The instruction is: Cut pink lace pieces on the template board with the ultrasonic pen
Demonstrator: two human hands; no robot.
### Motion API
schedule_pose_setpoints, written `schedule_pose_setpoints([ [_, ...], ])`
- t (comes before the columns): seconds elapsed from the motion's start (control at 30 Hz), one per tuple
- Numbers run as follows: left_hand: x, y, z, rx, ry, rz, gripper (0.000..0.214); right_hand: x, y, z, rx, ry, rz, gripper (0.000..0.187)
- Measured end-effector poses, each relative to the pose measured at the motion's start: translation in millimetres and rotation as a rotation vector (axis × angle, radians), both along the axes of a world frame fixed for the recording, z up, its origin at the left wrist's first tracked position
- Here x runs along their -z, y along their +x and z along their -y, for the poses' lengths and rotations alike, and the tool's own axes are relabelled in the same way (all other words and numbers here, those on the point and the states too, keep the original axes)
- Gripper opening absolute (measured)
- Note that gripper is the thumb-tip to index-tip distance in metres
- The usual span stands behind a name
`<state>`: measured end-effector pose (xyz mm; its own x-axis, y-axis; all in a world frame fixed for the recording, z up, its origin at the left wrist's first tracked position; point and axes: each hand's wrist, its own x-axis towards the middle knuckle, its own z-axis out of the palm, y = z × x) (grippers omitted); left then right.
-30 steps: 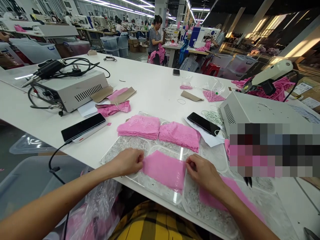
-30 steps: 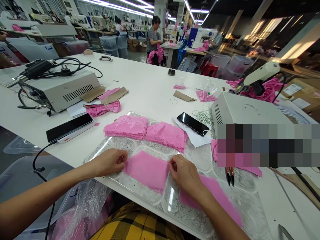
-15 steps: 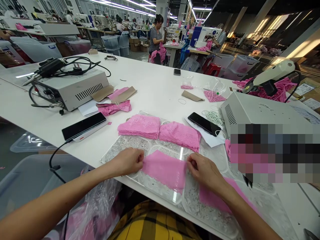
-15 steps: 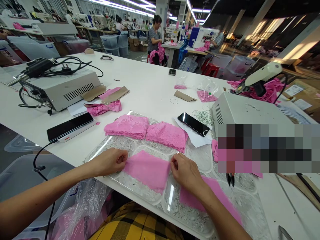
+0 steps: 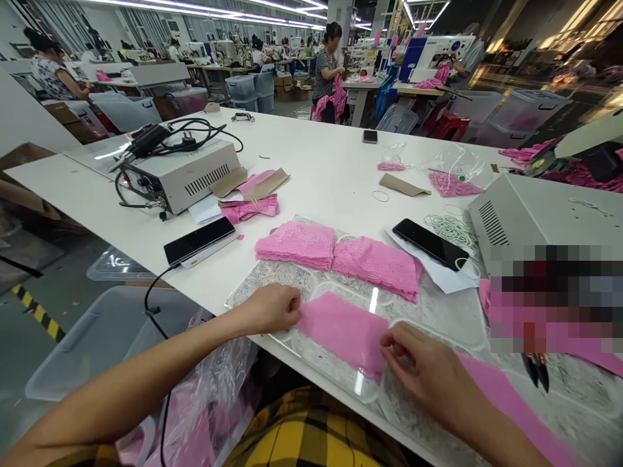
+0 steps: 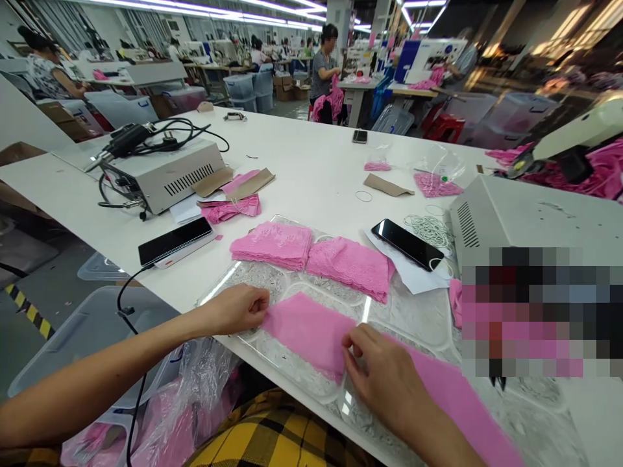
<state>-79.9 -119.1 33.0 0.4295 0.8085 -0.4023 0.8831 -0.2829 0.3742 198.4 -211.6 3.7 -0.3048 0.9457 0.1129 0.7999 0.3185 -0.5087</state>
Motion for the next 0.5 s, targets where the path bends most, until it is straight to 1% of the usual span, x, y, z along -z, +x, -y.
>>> schedule_pose_setpoints([
  [0.07, -0.8, -1, 0, 0.002, 0.004, -0.004, 0.010, 1.7, -7, 11, -0.071, -0.015, -0.011, 0.013],
  [0.13, -1.2, -2, -1, 0.007, 0.010, -0.011, 0.010, 6.0, -12, 17, -0.099, -0.011, 0.008, 0.014],
  [0.23, -0.8, -2, -4, 0.026, 0.020, -0.017, 0.010, 12.0, -14, 20, -0.110, 0.003, 0.045, 0.016],
  [0.33, -0.3, -2, -5, 0.035, 0.044, -0.019, 0.010, 13.0, -9, 21, -0.111, 0.020, 0.060, 0.017],
  [0.43, -0.5, -1, -4, 0.017, 0.114, -0.013, 0.012, 10.0, -6, 23, -0.106, 0.034, 0.041, 0.017],
  [0.5, 0.2, 0, -1, 0.029, 0.181, 0.013, 0.018, 8.4, -6, 25, -0.109, 0.035, 0.016, 0.017],
])
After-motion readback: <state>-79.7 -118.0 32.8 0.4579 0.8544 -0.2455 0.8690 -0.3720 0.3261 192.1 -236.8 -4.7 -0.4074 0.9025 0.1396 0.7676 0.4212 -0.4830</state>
